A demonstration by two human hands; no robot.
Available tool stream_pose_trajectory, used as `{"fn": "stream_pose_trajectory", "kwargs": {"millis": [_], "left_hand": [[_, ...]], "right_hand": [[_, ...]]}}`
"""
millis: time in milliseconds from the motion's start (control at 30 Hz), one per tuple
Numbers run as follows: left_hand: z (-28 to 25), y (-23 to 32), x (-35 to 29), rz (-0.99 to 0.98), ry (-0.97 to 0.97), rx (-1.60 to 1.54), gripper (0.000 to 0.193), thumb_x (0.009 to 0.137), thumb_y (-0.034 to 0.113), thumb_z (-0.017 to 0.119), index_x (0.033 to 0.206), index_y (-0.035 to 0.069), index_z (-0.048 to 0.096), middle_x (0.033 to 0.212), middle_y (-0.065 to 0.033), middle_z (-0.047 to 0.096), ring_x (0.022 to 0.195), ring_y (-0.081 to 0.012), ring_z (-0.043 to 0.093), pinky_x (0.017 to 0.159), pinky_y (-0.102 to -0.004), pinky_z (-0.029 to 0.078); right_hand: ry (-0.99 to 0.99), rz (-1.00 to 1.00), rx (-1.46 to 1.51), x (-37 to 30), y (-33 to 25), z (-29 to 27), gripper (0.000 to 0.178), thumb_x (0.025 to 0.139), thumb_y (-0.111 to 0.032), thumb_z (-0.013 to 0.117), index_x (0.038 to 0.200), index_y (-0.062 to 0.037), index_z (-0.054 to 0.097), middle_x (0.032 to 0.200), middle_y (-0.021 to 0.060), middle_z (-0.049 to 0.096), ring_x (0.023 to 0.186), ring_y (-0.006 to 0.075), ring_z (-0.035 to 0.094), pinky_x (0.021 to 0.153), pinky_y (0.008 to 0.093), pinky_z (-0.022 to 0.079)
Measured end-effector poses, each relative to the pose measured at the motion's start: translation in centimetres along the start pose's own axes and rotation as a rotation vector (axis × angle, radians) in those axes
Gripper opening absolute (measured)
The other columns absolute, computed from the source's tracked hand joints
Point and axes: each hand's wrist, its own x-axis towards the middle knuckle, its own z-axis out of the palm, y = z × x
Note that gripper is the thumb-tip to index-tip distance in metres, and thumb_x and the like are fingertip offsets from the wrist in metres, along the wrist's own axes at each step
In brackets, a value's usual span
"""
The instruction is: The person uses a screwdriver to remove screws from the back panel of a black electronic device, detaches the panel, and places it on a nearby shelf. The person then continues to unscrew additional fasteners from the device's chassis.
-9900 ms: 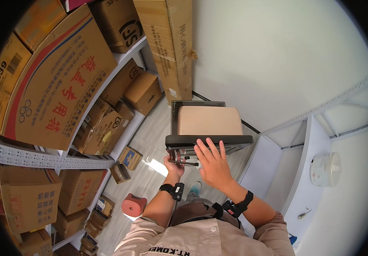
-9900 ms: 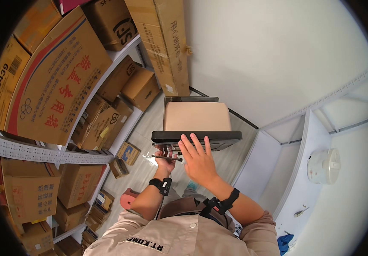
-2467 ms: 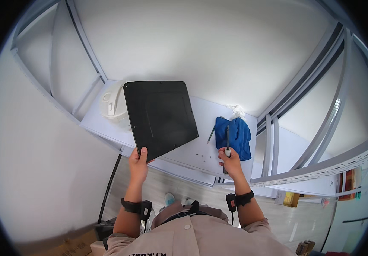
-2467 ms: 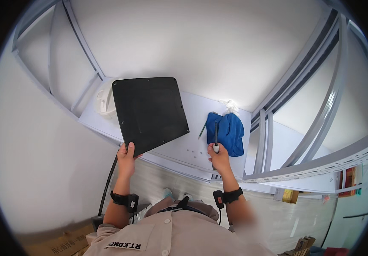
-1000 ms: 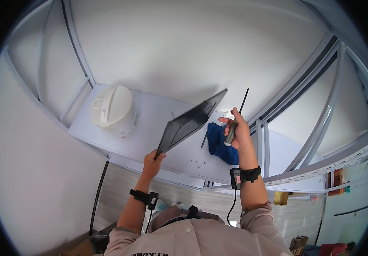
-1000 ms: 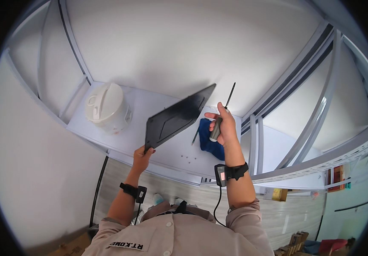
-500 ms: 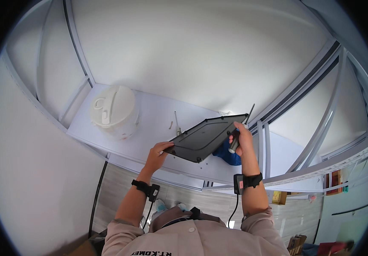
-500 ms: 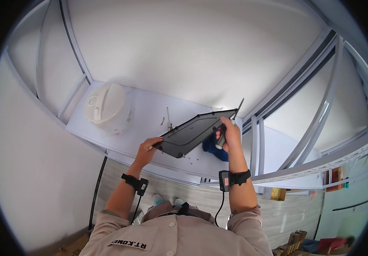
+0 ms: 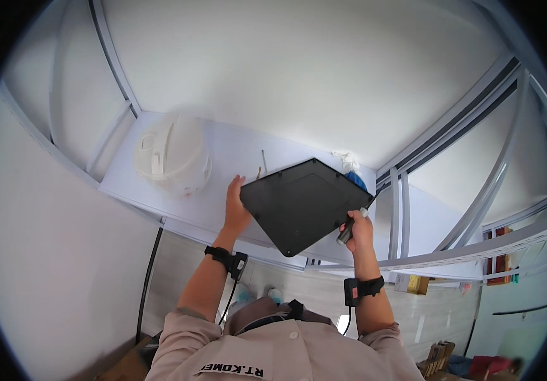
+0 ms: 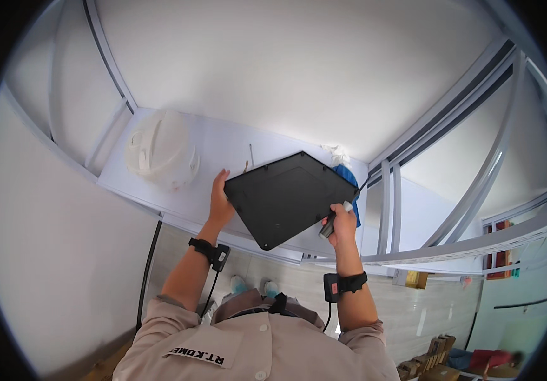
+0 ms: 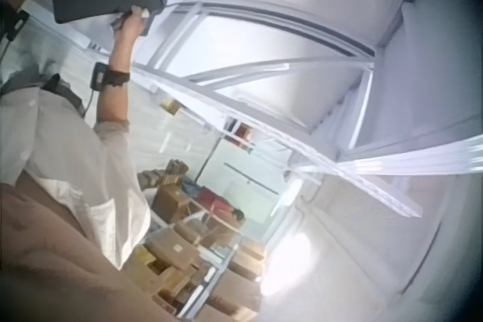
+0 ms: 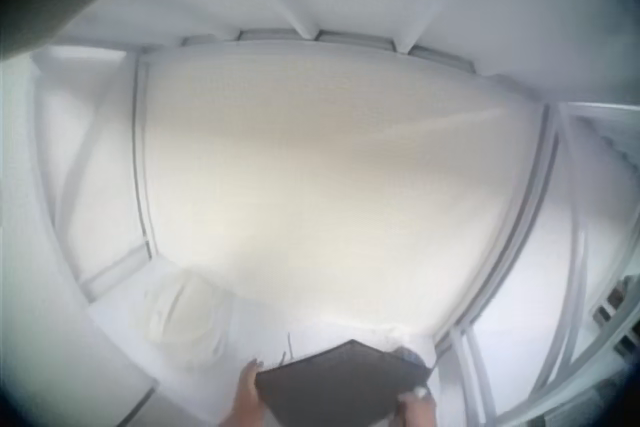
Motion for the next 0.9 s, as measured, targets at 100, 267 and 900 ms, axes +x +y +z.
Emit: {"fn": "stream_pose_trajectory", "kwargs": {"millis": [100, 267, 900], "left_hand": [[0.3, -0.8, -0.6, -0.251, 0.072, -0.186, 0.064, 0.086, 0.008, 0.067, 0.143, 0.004, 0.038, 0.138, -0.0201, 0.044, 0.128, -0.0329, 0.044, 0.102, -0.0385, 0.042], [-0.8, -4.2, -1.1, -0.800, -0.027, -0.962, 0.062, 0.083, -0.008, 0.044, 0.144, 0.002, 0.035, 0.124, -0.0153, 0.055, 0.108, -0.0228, 0.056, 0.095, -0.0320, 0.046], [-2.3, -0.1, -0.8, -0.878, -0.018, -1.187, 0.044, 0.098, 0.022, 0.050, 0.138, 0.005, 0.040, 0.122, -0.0085, 0.059, 0.114, -0.0195, 0.055, 0.092, -0.0391, 0.048]], "right_hand": [[0.029, 0.005, -0.004, -0.2, 0.0, 0.2, 0.015, 0.085, -0.005, 0.056, 0.095, -0.0024, 0.046, 0.072, 0.0100, 0.053, 0.046, 0.0214, 0.052, 0.042, 0.0338, 0.046], [-0.009, -0.010, 0.010, -0.9, 0.5, 0.2, 0.018, 0.085, -0.004, 0.058, 0.098, -0.0055, 0.046, 0.073, 0.0088, 0.054, 0.047, 0.0214, 0.052, 0.043, 0.0339, 0.047], [0.038, -0.042, 0.139, -3.3, 3.9, -0.4, 0.019, 0.086, -0.002, 0.059, 0.102, -0.0048, 0.048, 0.080, 0.0099, 0.058, 0.055, 0.0209, 0.055, 0.045, 0.0327, 0.047]]}}
